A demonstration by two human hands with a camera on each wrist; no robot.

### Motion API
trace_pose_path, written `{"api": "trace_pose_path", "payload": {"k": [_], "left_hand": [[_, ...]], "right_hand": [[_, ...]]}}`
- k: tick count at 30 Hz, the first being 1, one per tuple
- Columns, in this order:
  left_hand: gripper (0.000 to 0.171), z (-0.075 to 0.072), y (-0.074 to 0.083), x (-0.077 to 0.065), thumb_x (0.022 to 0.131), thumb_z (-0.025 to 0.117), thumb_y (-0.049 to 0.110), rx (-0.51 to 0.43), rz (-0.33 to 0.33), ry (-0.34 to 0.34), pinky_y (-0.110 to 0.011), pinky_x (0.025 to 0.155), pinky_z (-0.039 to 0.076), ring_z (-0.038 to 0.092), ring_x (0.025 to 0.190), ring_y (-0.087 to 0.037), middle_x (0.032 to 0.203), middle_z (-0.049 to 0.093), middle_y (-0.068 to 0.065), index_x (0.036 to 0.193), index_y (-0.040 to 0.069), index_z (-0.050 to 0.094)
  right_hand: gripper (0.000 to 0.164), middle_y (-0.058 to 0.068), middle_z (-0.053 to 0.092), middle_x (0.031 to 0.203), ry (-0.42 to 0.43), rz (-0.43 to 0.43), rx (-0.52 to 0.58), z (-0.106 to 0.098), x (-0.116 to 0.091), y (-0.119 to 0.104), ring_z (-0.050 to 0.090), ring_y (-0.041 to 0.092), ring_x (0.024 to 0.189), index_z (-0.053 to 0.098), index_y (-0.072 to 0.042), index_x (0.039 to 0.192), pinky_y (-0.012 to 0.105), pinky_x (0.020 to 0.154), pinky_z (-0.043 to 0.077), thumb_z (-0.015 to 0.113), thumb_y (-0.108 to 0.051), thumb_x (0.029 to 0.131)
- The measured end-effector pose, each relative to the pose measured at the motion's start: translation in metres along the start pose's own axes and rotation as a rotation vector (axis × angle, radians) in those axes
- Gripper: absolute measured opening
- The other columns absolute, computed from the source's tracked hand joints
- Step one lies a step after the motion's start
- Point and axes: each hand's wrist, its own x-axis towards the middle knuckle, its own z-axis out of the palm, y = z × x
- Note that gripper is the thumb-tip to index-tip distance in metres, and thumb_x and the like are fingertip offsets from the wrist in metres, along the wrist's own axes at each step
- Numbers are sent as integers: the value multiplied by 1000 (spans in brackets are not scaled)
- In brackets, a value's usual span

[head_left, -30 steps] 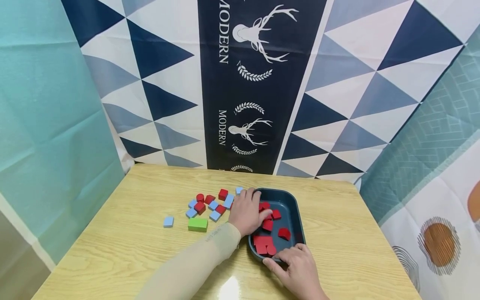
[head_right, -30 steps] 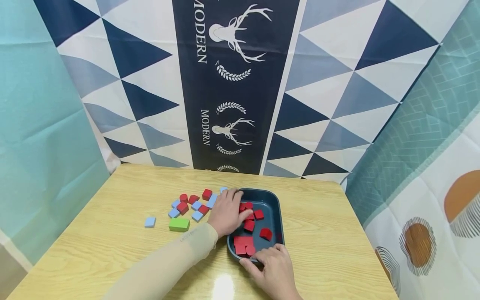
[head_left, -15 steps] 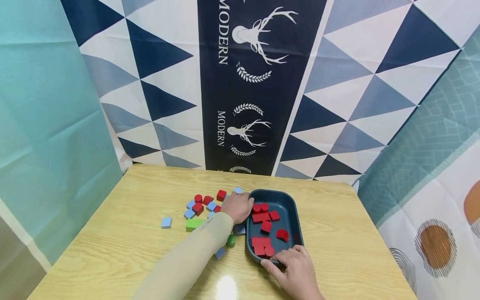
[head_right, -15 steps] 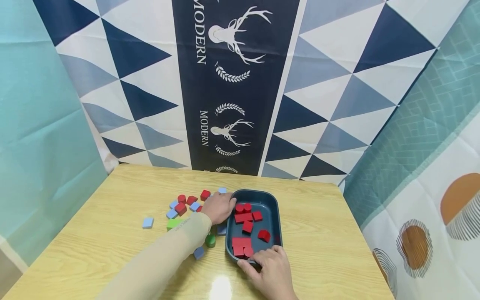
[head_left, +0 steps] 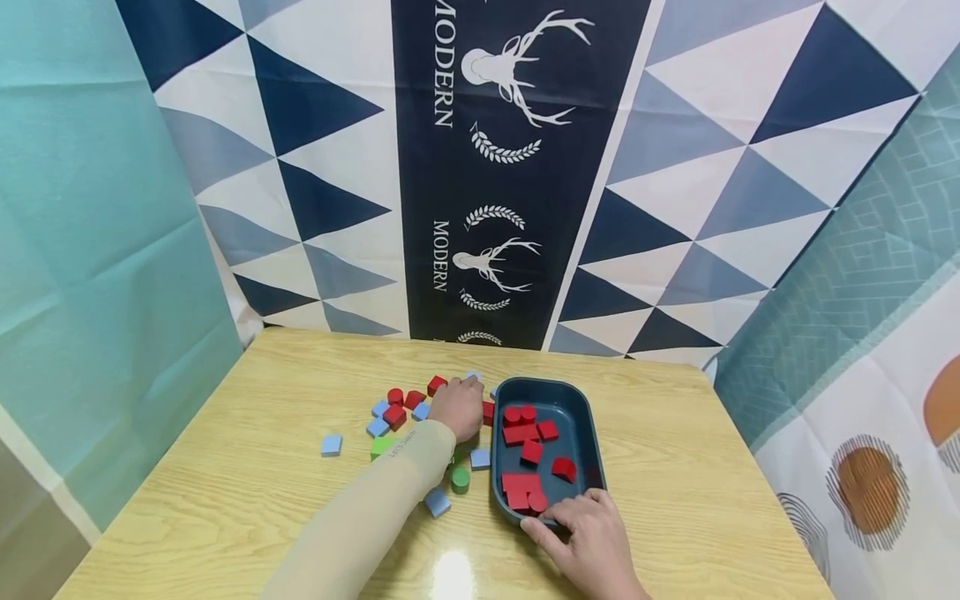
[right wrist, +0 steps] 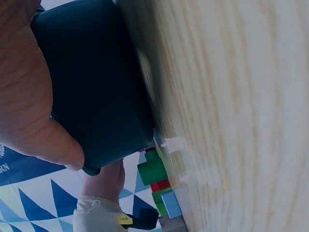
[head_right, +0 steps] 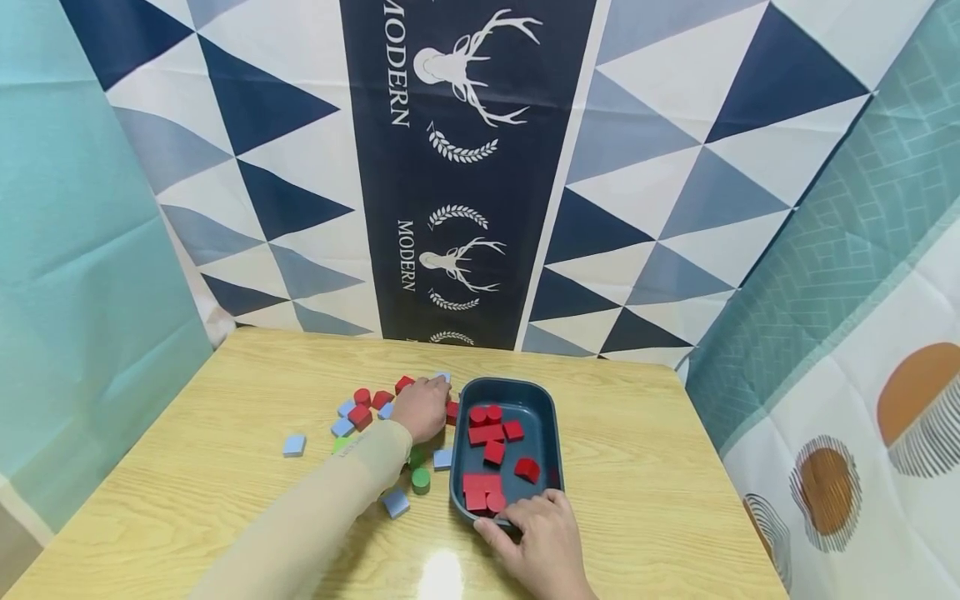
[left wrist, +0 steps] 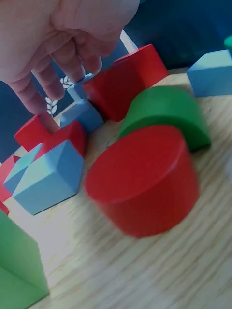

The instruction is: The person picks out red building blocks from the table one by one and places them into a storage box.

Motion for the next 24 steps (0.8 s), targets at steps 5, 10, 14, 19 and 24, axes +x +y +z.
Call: {"api": "trace_pose_path", "payload": {"k": [5, 10, 14, 19, 24], "left_hand": [[24, -2, -2, -1, 105, 62, 11, -12, 33, 53, -43, 94, 61, 72, 108, -27, 121, 79, -6, 125, 11, 75], [22, -4, -9, -8, 103, 63, 7, -104, 95, 84, -44, 95, 62, 74, 105, -28, 116, 80, -9, 121, 9, 76], [42, -3, -18, -11, 102, 61, 8, -274, 46, 29, -48, 107, 58, 69, 127, -32, 139, 71, -16, 143, 2, 62], [54, -5, -22, -13, 102, 68, 19, -351, 11, -44, -48, 112, 55, 65, 135, -32, 149, 64, -18, 152, 3, 54], [57, -10, -18, -16, 97, 80, 38, -272, 88, -116, -49, 113, 54, 60, 138, -33, 156, 58, -14, 148, 18, 64]], "right_hand": [[29, -25, 66, 66, -3, -3, -2, 1, -1, 2, 56, -11, 67, 75, -33, 70, 35, 82, 48, 88, -56, 82], [29, -25, 66, 67, 28, -37, -8, 2, 0, 3, 56, -12, 67, 75, -33, 70, 36, 81, 49, 89, -54, 82], [29, -24, 67, 67, 38, -46, -11, 2, 0, 1, 57, -11, 68, 74, -32, 69, 36, 81, 49, 89, -53, 82], [29, -25, 67, 67, 28, -46, -12, 2, 1, 1, 57, -11, 68, 75, -32, 70, 36, 81, 49, 88, -54, 83], [28, -25, 66, 67, 35, -42, -7, 1, 2, 0, 56, -11, 68, 75, -32, 70, 36, 81, 49, 90, -53, 81]]}}
